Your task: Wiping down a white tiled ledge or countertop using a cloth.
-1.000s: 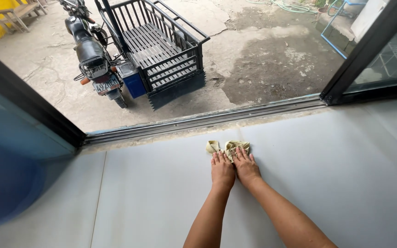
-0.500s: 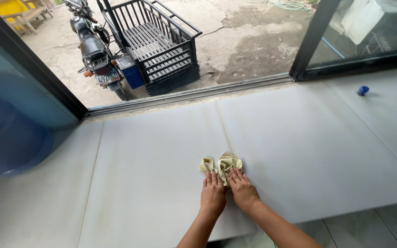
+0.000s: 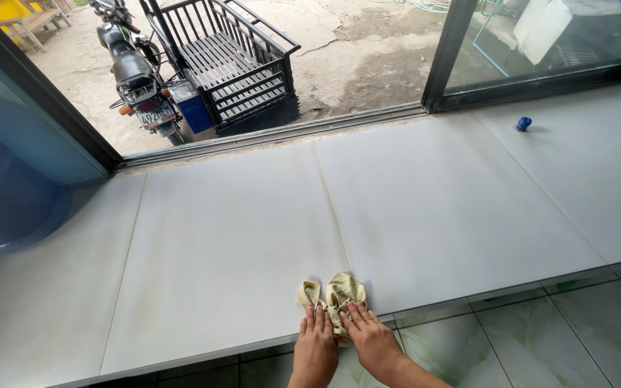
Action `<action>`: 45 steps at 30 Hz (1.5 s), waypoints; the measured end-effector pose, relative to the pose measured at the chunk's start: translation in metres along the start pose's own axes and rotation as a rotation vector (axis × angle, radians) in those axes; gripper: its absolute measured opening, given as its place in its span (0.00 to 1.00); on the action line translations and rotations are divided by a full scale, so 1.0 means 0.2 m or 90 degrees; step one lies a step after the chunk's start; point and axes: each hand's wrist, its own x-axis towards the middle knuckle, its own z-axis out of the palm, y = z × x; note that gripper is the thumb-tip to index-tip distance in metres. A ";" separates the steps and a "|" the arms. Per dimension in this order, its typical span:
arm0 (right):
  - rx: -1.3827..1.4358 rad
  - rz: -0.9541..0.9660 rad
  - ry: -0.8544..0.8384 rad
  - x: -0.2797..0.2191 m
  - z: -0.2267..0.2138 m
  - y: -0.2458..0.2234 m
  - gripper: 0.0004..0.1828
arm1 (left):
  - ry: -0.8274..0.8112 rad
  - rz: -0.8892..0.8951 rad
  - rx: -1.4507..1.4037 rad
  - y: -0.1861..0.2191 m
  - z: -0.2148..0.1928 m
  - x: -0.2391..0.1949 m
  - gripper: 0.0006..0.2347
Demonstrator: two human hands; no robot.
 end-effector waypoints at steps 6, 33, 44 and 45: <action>-0.146 -0.034 -0.037 0.09 0.13 -0.02 0.35 | 0.073 0.002 0.045 -0.04 0.18 0.07 0.27; -0.057 0.027 0.086 1.64 0.06 0.69 0.32 | 0.072 -0.073 0.050 -0.49 -0.37 1.57 0.28; -0.128 0.158 0.044 2.84 0.08 1.29 0.32 | 0.125 -0.085 0.045 -0.92 -0.56 2.84 0.26; -0.134 0.178 0.033 2.93 0.08 1.33 0.33 | 0.121 -0.093 0.043 -0.95 -0.58 2.93 0.25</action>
